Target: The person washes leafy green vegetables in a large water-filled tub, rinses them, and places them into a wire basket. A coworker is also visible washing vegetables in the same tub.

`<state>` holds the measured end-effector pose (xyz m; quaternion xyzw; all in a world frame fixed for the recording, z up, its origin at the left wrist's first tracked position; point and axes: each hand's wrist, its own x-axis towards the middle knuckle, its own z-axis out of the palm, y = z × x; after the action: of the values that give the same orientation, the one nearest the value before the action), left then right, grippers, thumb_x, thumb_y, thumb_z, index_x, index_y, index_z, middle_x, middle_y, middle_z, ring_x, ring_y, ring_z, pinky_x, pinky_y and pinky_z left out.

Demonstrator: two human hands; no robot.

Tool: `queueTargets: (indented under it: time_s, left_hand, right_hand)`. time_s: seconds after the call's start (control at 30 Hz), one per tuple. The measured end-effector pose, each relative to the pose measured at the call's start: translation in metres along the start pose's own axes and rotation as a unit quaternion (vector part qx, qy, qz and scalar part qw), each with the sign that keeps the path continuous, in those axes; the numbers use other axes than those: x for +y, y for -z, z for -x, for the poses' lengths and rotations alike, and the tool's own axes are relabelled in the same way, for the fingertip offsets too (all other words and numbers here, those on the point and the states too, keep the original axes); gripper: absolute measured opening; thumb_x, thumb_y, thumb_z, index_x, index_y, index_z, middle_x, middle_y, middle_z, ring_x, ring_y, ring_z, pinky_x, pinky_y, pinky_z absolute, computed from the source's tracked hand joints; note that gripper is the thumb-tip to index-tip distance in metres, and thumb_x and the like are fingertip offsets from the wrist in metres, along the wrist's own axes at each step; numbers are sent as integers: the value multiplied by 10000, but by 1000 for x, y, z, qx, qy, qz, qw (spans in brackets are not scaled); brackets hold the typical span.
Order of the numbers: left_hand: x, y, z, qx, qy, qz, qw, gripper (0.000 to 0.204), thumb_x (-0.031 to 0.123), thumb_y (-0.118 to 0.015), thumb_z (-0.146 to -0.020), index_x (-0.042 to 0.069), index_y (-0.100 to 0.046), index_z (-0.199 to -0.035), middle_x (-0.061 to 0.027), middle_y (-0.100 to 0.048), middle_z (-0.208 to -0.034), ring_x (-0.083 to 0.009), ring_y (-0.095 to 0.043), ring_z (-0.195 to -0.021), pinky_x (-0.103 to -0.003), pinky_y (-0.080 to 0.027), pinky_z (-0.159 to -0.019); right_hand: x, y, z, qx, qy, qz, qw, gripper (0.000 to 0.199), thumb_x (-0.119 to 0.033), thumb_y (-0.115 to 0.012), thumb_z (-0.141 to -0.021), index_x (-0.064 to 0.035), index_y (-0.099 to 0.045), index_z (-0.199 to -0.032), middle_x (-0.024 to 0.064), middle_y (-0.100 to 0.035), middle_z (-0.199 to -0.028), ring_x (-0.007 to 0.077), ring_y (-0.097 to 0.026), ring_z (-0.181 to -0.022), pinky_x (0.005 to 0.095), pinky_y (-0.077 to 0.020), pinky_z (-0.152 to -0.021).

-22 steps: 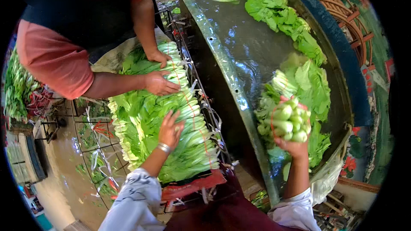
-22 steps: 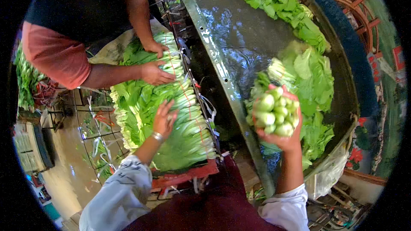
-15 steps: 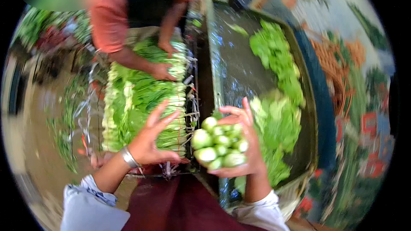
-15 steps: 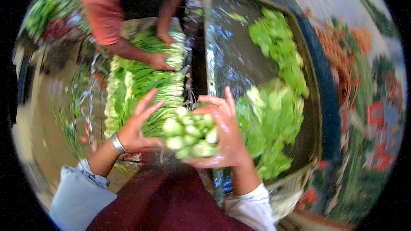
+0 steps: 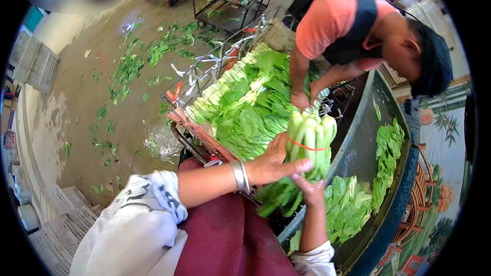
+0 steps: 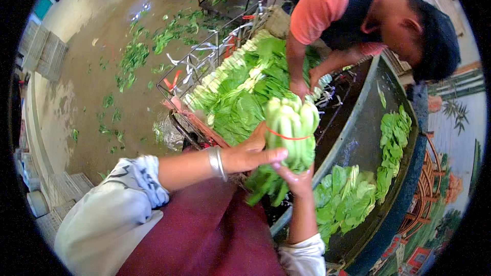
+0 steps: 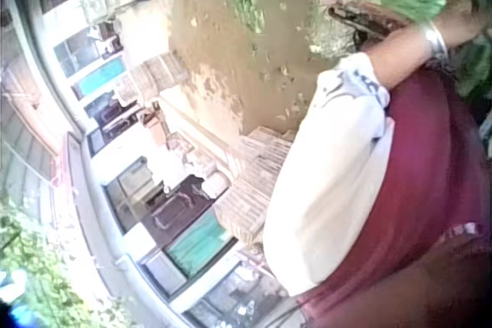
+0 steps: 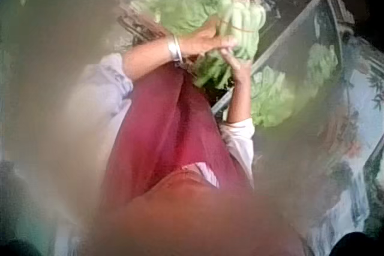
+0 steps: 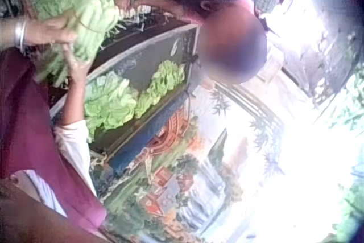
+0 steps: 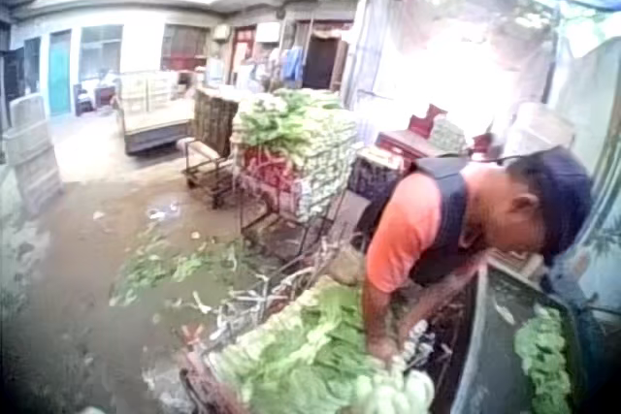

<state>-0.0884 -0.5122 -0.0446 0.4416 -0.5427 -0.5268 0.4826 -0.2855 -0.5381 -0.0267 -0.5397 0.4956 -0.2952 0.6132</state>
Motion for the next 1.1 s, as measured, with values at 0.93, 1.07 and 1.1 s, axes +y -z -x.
queueTargets:
  time_s: [0.93, 1.07, 1.1]
  left_hand:
    - [13, 378, 124, -34, 230, -188, 954, 463, 367, -756, -826, 55, -684, -1161, -194, -705, -1056, -315, -694, -947, -502, -511, -932]
    - [3, 359, 63, -146, 94, -83, 981, 431, 346, -779, -810, 73, -703, -1136, -185, -709, -1061, -314, -692, -953, -506, -503, -947]
    - [6, 349, 44, -189, 57, -48, 979, 424, 340, -785, -806, 78, -707, -1130, -183, -710, -1063, -314, -691, -955, -507, -501, -951]
  right_hand:
    - [316, -315, -231, -217, 36, 482, 848, 886, -349, -873, -677, -49, -454, -1397, 154, -565, -1258, 323, -540, -1181, 450, -436, -973]
    - [336, -318, -232, -208, 44, 496, 842, 900, -364, -876, -670, -23, -456, -1390, 169, -555, -1283, 347, -531, -1186, 454, -442, -975]
    - [322, -311, -233, -246, 23, 482, 841, 883, -383, -868, -682, -14, -472, -1380, 171, -545, -1311, 353, -521, -1205, 459, -436, -990]
